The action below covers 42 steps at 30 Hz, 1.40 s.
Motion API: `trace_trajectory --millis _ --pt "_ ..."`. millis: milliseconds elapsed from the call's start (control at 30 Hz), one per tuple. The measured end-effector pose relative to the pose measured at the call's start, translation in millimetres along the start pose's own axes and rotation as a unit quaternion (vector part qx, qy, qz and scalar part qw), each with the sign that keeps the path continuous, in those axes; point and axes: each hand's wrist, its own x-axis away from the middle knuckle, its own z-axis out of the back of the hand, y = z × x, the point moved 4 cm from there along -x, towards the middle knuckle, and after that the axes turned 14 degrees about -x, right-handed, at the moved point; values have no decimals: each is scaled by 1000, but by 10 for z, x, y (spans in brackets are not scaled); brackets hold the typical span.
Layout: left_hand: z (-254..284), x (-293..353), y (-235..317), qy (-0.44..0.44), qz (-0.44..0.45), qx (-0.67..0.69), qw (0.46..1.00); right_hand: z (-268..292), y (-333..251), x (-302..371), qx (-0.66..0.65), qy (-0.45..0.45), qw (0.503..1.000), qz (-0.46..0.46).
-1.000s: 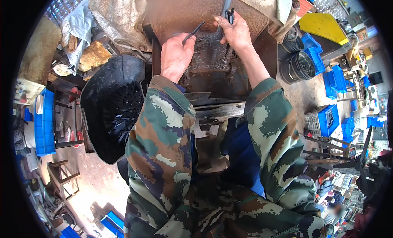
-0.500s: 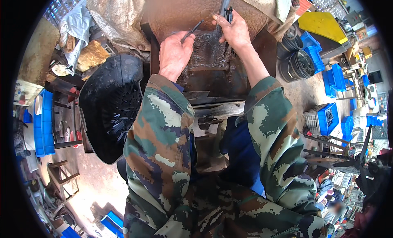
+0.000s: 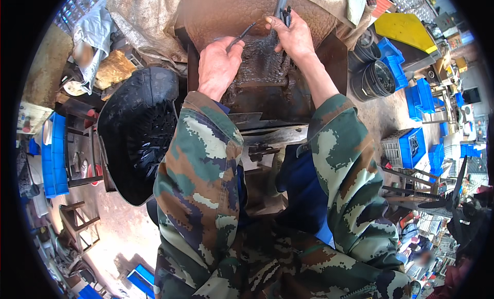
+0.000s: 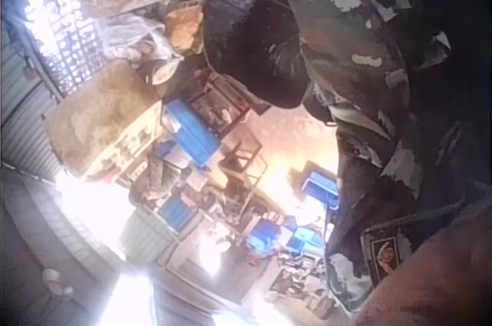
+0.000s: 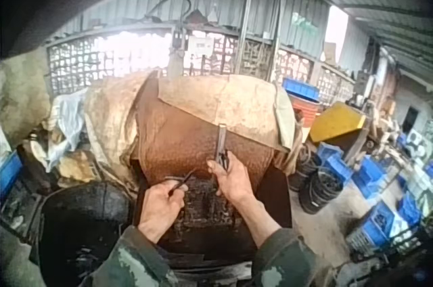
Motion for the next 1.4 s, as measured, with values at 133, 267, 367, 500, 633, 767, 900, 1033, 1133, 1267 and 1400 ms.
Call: trace_trajectory --millis 133,267,367,500,633,767,900,1033,1133,1267,1400 --pt "11 2 0 9 -13 -9 1000 -8 12 5 1 -3 1000 0" --pt "13 -2 31 -6 2 0 1000 6 44 -11 3 -4 1000 4" --pt "6 -5 3 -22 17 19 999 -16 29 -4 3 -4 1000 3" --pt "-4 -2 -4 -23 18 16 999 -14 54 -6 4 -3 1000 1" --pt "-19 -10 20 -25 20 24 999 11 77 -18 9 -2 1000 -1" --pt "-26 -11 -22 -7 -2 5 1000 -14 84 -25 4 -8 1000 1" --pt "-34 -30 -38 11 -26 -7 1000 -15 83 -25 8 -9 1000 3" --pt "-22 -17 -2 7 -17 -2 1000 -3 98 -29 10 -8 1000 3" --pt "-29 -12 -13 -28 19 16 999 -7 86 -23 12 -10 1000 2" --pt "-16 -7 22 -17 9 13 1000 10 89 -24 13 -6 1000 3" --pt "-1 11 37 -55 44 23 997 1 72 -2 13 -7 1000 1"
